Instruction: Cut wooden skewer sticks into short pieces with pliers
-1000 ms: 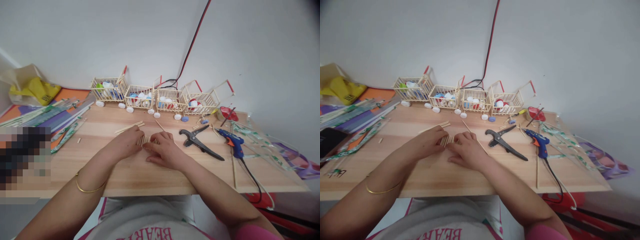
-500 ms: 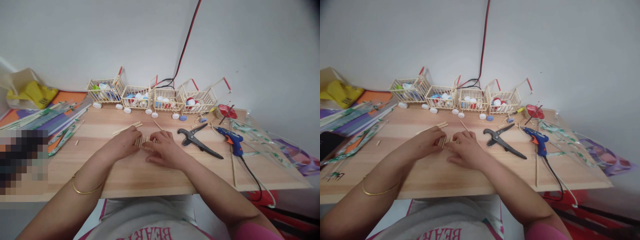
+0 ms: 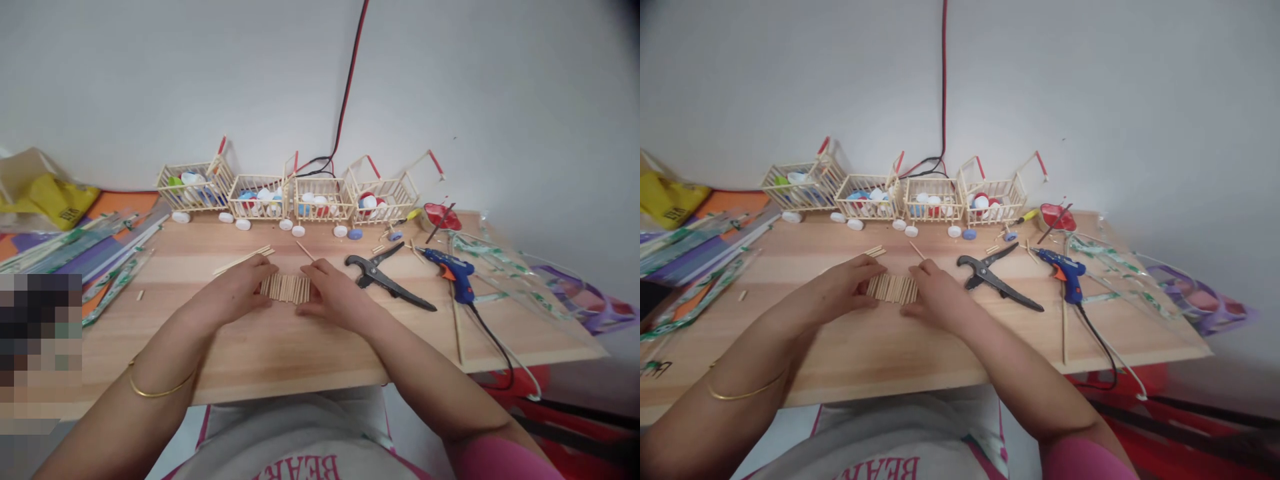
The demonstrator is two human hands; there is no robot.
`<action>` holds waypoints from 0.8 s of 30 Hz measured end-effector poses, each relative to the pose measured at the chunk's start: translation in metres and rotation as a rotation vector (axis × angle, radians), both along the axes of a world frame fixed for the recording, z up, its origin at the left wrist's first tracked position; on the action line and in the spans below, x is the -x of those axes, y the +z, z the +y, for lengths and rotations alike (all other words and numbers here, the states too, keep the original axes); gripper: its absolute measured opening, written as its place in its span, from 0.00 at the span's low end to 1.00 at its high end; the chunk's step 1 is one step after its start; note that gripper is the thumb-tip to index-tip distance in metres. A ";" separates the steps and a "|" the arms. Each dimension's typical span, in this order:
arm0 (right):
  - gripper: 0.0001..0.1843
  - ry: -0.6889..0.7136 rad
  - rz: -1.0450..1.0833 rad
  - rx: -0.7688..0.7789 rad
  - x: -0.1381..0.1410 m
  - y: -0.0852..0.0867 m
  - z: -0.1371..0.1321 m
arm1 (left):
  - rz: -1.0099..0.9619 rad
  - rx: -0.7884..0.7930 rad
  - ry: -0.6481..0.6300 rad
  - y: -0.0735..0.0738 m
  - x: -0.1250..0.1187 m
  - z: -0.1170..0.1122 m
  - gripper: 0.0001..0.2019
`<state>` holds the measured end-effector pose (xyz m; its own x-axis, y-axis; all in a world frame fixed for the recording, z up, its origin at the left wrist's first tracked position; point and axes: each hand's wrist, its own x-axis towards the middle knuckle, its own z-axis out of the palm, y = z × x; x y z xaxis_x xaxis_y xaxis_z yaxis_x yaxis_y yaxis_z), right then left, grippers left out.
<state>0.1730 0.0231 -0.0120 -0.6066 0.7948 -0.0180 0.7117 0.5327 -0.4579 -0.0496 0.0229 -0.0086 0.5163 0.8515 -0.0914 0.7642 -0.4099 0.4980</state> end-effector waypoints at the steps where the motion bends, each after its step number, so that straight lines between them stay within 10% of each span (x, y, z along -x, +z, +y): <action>1: 0.33 0.012 0.012 -0.003 0.003 -0.003 0.000 | 0.001 -0.008 -0.008 0.000 -0.001 0.000 0.16; 12: 0.19 0.032 0.140 0.000 0.018 -0.015 0.003 | -0.010 -0.054 -0.030 0.000 -0.012 0.004 0.10; 19: 0.34 -0.006 0.299 0.003 0.015 -0.016 0.004 | -0.045 -0.117 0.081 -0.004 -0.002 0.009 0.18; 24: 0.25 0.115 0.236 -0.031 0.001 -0.006 0.004 | -0.038 -0.223 0.224 0.002 0.006 0.009 0.18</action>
